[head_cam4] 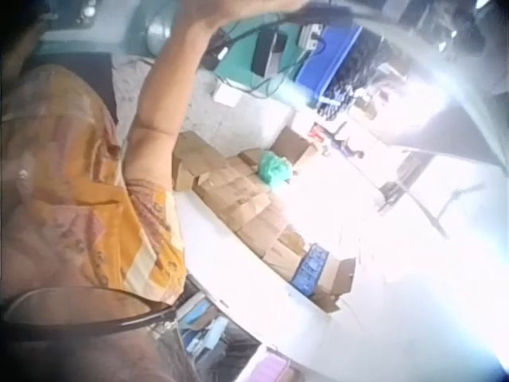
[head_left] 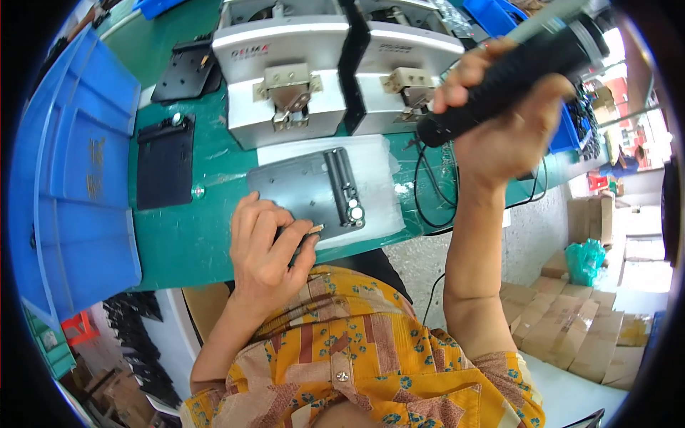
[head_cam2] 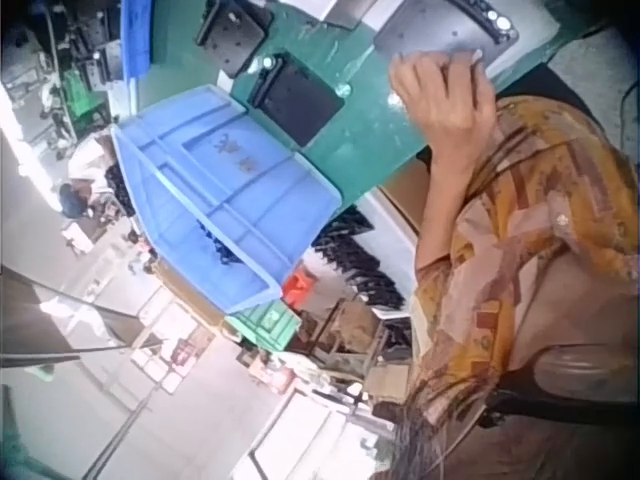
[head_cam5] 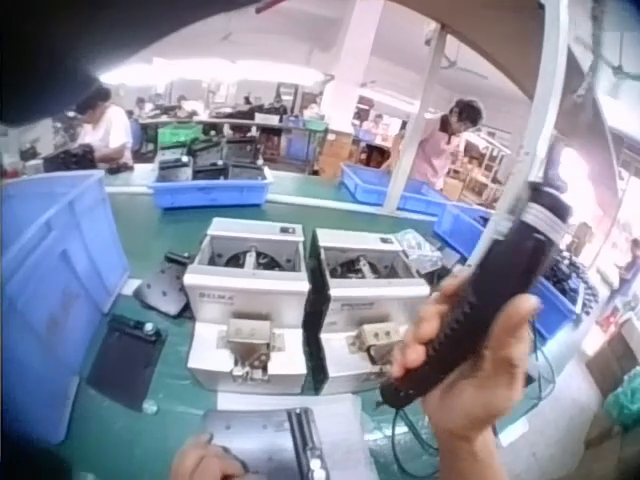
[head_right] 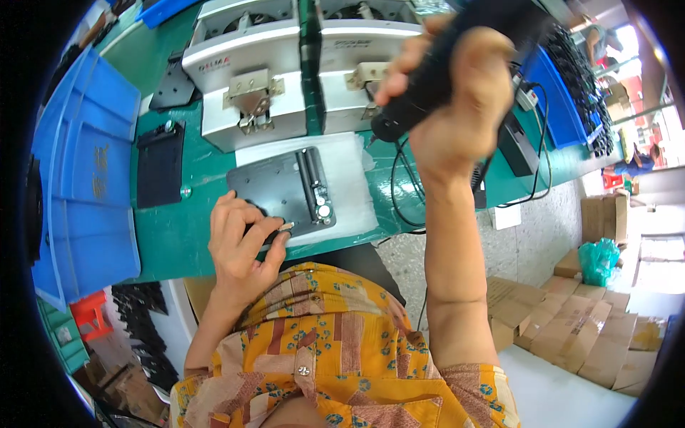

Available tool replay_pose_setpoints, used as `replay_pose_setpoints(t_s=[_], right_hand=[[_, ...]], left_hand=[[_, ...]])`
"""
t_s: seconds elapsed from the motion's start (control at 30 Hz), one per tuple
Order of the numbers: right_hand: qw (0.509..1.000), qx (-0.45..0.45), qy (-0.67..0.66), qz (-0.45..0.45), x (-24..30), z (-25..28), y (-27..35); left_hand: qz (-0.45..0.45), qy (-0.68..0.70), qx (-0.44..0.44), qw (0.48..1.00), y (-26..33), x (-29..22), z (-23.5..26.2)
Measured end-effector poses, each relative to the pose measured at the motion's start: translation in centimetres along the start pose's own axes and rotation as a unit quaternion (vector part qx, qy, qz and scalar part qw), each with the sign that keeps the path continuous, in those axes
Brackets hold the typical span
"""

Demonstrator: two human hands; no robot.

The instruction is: The person attaches screws to black plastic device cases using an electric screwdriver at a factory workbench.

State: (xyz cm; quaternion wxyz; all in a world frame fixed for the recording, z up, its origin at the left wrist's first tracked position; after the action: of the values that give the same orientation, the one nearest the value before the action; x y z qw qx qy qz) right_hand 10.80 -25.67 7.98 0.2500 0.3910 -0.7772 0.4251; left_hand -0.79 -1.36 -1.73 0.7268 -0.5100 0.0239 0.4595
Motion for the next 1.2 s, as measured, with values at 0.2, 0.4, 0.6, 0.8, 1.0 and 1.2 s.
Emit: replay_pose_setpoints(t_s=[0.2, 0.4, 0.6, 0.8, 1.0, 1.2], right_hand=[[0.991, 0.006, -0.104, -0.081, 1.9, -0.7, 4.3], [0.987, 0.057, -0.099, -0.113, 1.1, -2.2, 7.0], [0.986, 0.108, -0.053, -0.115, 0.7, -3.6, 10.1], [0.983, 0.11, -0.059, -0.134, -0.5, -3.9, 11.2], [0.989, 0.06, -0.041, -0.128, -0.3, -3.9, 11.4], [0.989, 0.044, -0.04, -0.137, -0.6, -4.0, 11.6]], left_hand=[[-0.004, 0.019, 0.013, 1.0, 0.0, 0.8, 0.2], [0.02, -0.004, 0.009, 1.0, 1.1, 0.7, 1.6], [-0.051, 0.003, -0.036, 0.998, 4.2, 1.4, 1.8], [-0.042, -0.015, -0.048, 0.998, 4.2, 1.6, 1.7], [-0.049, 0.001, -0.074, 0.996, 4.4, 1.8, 1.4], [-0.04, -0.003, -0.085, 0.996, 4.7, 1.8, 1.1]])
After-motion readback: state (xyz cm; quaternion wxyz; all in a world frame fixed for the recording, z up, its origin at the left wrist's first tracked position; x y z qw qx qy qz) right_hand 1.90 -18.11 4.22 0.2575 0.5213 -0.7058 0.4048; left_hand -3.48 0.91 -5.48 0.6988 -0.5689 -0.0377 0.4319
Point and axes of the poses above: each hand's wrist, its own y-axis away from the middle knuckle, its own z-axis out of the back of the hand, x = y × z, the point moved 1 cm from there along -y, towards the middle knuckle, and after that the axes turned 14 degrees about -x, right-handed, at the moved point
